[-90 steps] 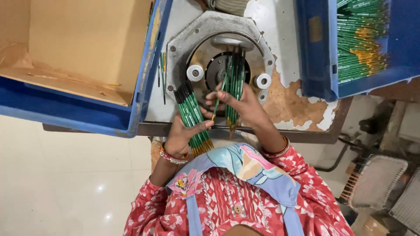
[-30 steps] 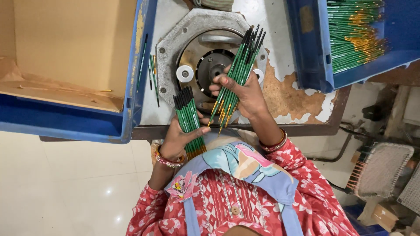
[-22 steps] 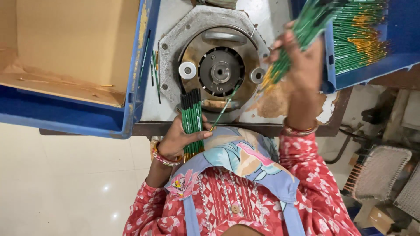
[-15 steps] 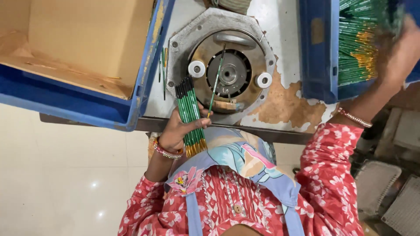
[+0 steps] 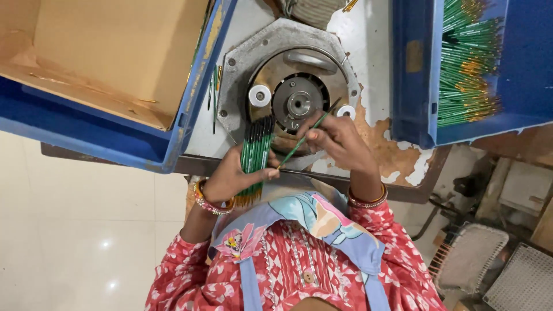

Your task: The recorder is seen inserting and removing bundles of green incense sticks into a specialized manufacturing machine.

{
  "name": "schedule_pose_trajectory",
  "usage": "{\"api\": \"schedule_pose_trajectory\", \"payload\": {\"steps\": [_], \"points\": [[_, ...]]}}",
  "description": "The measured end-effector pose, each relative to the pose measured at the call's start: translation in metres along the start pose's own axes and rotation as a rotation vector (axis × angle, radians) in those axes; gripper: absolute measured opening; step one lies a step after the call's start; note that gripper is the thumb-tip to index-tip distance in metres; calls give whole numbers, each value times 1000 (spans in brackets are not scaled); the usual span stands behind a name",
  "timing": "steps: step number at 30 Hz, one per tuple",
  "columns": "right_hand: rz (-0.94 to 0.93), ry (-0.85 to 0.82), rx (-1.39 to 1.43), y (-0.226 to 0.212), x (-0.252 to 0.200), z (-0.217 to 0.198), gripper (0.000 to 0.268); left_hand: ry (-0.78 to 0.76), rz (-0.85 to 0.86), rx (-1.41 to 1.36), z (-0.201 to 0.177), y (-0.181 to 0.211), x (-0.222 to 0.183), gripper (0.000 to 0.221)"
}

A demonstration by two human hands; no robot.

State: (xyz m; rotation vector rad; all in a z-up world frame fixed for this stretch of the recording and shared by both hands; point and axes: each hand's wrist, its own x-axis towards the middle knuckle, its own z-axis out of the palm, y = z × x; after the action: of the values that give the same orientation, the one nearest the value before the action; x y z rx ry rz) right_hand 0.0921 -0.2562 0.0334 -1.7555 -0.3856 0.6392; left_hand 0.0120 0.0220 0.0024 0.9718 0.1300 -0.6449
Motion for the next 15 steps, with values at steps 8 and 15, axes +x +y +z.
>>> {"api": "schedule_pose_trajectory", "payload": {"steps": [8,15], "points": [[-62,690,-292,-43,-23,-4,33,361,171,-144,-24,-40,8,47],[-140,516,-730,13,17,25,15,244,98,-336,-33,-66,12,43]]}}
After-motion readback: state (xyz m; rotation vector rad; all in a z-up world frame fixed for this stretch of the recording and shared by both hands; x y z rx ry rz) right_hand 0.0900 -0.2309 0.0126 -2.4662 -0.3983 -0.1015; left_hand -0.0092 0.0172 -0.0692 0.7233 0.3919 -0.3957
